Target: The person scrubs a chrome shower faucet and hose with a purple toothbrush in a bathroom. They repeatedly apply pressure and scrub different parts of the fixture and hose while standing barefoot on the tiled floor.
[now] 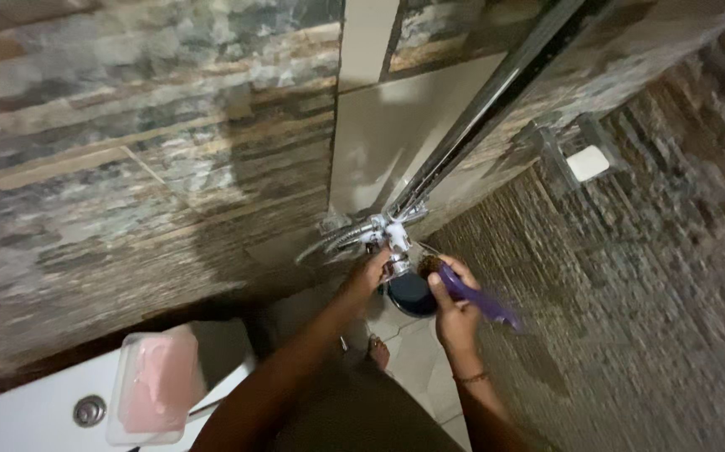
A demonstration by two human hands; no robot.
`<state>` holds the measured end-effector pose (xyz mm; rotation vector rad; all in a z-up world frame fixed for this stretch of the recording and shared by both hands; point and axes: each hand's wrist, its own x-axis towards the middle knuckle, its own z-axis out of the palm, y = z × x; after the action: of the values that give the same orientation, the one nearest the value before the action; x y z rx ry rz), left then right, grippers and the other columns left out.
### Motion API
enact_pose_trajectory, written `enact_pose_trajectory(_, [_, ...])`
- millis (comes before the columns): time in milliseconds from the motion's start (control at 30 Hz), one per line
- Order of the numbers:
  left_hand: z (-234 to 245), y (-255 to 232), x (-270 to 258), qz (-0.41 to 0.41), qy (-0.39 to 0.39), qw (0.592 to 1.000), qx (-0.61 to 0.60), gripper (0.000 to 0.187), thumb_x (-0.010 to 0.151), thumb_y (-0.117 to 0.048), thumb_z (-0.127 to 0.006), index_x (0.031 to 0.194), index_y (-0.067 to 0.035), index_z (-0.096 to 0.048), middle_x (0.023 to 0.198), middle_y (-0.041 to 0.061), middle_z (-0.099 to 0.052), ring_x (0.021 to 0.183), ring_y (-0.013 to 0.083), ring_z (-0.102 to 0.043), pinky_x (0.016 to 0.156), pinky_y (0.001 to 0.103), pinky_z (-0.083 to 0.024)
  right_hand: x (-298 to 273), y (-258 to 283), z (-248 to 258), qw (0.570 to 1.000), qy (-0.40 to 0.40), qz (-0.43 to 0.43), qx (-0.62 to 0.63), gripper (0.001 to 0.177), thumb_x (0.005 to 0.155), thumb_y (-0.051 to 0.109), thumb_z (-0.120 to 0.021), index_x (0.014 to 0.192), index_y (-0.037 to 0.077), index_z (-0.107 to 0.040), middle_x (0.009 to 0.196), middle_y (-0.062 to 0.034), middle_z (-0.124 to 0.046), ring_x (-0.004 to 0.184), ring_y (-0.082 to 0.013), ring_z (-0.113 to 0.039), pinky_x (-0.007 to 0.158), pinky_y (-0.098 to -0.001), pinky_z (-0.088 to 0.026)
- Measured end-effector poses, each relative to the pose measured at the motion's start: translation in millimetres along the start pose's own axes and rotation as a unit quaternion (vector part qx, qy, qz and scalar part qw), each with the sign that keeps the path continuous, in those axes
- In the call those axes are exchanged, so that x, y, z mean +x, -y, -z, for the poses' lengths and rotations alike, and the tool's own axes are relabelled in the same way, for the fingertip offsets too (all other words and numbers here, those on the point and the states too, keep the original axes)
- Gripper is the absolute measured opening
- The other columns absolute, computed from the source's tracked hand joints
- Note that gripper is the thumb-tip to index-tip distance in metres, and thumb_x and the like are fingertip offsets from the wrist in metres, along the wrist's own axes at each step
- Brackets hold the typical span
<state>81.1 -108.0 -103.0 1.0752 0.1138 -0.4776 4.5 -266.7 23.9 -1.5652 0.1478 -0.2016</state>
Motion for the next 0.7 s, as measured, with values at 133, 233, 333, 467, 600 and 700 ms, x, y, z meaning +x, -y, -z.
enact_pose_trajectory(133, [-9.3, 3.8, 6.0, 0.069, -0.098, 0.991, -0.067, 0.034, 0.102, -0.040, -0.057, 0.107, -0.010, -0.071, 0.093, 0.004, -0.072, 0.085, 0.0194, -0.066, 0.077, 0.036, -0.051, -28.7, -24.8, -1.2, 0.975, -0.033, -0.033, 0.216, 0.048, 0.092, 0.019, -0.079, 0.133, 0.000, -0.062, 0.123, -0.0095, -0.068, 0.116, -0.0233, -0.066, 0.109, -0.0408, -0.052])
enact_pose_trajectory(233, [-2.6, 25.5, 22.5, -0.019, -0.046, 0.989, -0.140, 0.032, 0.104, -0.037, -0.054, 0.107, -0.010, -0.072, 0.096, 0.002, -0.072, 0.087, 0.0172, -0.066, 0.080, 0.035, -0.053, -28.8, -47.4, -13.1, 0.956, -0.044, -0.128, 0.262, 0.043, 0.095, 0.014, -0.075, 0.133, -0.003, -0.063, 0.124, -0.0081, -0.069, 0.112, -0.0225, -0.065, 0.103, -0.0401, -0.052])
enact_pose_trajectory(333, [7.1, 37.1, 30.2, -0.051, -0.024, 0.991, -0.124, 0.029, 0.107, -0.034, -0.056, 0.113, -0.010, -0.072, 0.099, 0.004, -0.069, 0.087, 0.0193, -0.062, 0.078, 0.039, -0.050, -17.5, -50.0, -8.0, 0.889, -0.033, -0.159, 0.428, 0.035, 0.097, 0.015, -0.071, 0.128, 0.000, -0.063, 0.122, -0.0091, -0.071, 0.111, -0.0233, -0.068, 0.103, -0.0392, -0.053])
enact_pose_trajectory(467, [11.1, 2.5, 4.3, -0.031, -0.074, 0.991, 0.110, 0.050, 0.108, -0.048, -0.048, 0.129, -0.008, -0.069, 0.114, 0.009, -0.073, 0.102, 0.0223, -0.067, 0.090, 0.040, -0.051, -11.5, -70.0, 1.1, 0.897, -0.043, -0.166, 0.406, 0.028, 0.097, 0.012, -0.073, 0.121, 0.001, -0.067, 0.119, -0.0089, -0.071, 0.108, -0.0229, -0.068, 0.099, -0.0398, -0.054])
enact_pose_trajectory(600, [26.7, -11.3, -35.2, -0.099, -0.157, 0.928, 0.323, 0.068, 0.109, -0.059, -0.041, 0.146, -0.007, -0.065, 0.129, 0.016, -0.075, 0.117, 0.0256, -0.070, 0.103, 0.040, -0.052, 4.7, -108.3, 1.2, 0.938, -0.056, -0.186, 0.287, 0.024, 0.101, 0.015, -0.070, 0.122, 0.003, -0.069, 0.116, -0.0058, -0.069, 0.109, -0.0199, -0.069, 0.101, -0.0363, -0.057])
enact_pose_trajectory(700, [28.8, 9.2, -12.0, -0.063, -0.176, 0.958, 0.219, 0.069, 0.104, -0.054, -0.053, 0.153, -0.006, -0.047, 0.150, 0.012, -0.056, 0.127, 0.0251, -0.062, 0.108, 0.041, -0.048, 43.1, -147.2, -15.2, 0.906, -0.053, -0.240, 0.345, 0.025, 0.099, 0.015, -0.062, 0.120, 0.005, -0.070, 0.113, -0.0056, -0.072, 0.104, -0.0194, -0.070, 0.095, -0.0351, -0.060])
